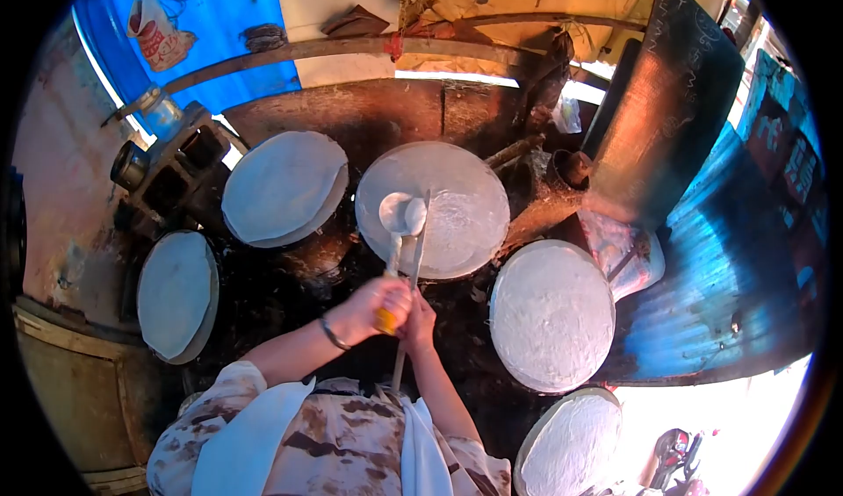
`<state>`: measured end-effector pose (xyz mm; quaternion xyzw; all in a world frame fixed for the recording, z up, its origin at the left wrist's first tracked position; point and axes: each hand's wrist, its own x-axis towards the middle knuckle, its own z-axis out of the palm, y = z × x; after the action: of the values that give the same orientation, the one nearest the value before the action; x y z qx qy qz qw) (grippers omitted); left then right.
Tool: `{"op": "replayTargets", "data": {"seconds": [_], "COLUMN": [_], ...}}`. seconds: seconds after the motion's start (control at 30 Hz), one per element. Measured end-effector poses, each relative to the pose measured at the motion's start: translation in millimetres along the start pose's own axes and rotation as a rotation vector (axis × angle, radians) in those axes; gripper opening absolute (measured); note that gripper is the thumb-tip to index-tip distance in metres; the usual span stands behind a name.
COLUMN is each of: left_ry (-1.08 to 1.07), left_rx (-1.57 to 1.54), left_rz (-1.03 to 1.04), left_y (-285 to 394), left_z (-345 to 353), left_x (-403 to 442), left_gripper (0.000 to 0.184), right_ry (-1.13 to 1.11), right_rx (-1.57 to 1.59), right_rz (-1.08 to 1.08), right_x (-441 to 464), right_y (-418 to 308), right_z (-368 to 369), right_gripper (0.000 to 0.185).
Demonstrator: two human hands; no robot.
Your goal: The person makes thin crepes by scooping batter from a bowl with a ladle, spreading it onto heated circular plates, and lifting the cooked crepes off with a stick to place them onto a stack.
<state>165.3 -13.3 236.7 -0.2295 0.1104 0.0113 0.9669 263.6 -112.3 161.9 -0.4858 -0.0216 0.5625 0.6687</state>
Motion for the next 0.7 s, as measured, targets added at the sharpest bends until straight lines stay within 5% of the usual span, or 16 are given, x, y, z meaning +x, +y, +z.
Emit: {"op": "replayTargets", "data": {"seconds": [0.03, 0.17, 0.2, 0.3, 0.43, 0.57, 0.7], "left_ry": [-0.159, 0.001, -0.06, -0.261, -0.35, -0.322, -0.219], "left_rx": [-0.191, 0.326, 0.271, -0.213, -0.038, 0.072, 0.019], "left_rz": [-0.077, 0.341, 0.294, 0.047, 0.136, 0.293, 0.392], "left_y": [-3, -13, 1, 20, 11, 9, 1], "left_z": [14, 17, 15, 42, 39, 16, -13], "left_x": [-17, -18, -11, -15, -46, -93, -150], "left_gripper": [0.02, 0.014, 0.01, 0.013, 0.03, 0.035, 0.024], "right_ry": [0.02, 0.011, 0.028, 0.154, 0.378, 0.099, 0.013], "right_rx": [-0.063, -0.253, -0.305, -0.24, -0.149, -0.67, -0.852], "right_rz": [-0.06, -0.452, -0.621, -0.588, -0.296, -0.134, -0.209], "right_x": [-9, -8, -5, 3, 46, 32, 37], "right_y": [-11, -18, -22, -48, -40, -12, -11], "right_z": [10, 26, 30, 41, 0, 11, 11], "right_gripper": [0.038, 0.045, 0.045, 0.045, 0.043, 0.039, 0.042]}}
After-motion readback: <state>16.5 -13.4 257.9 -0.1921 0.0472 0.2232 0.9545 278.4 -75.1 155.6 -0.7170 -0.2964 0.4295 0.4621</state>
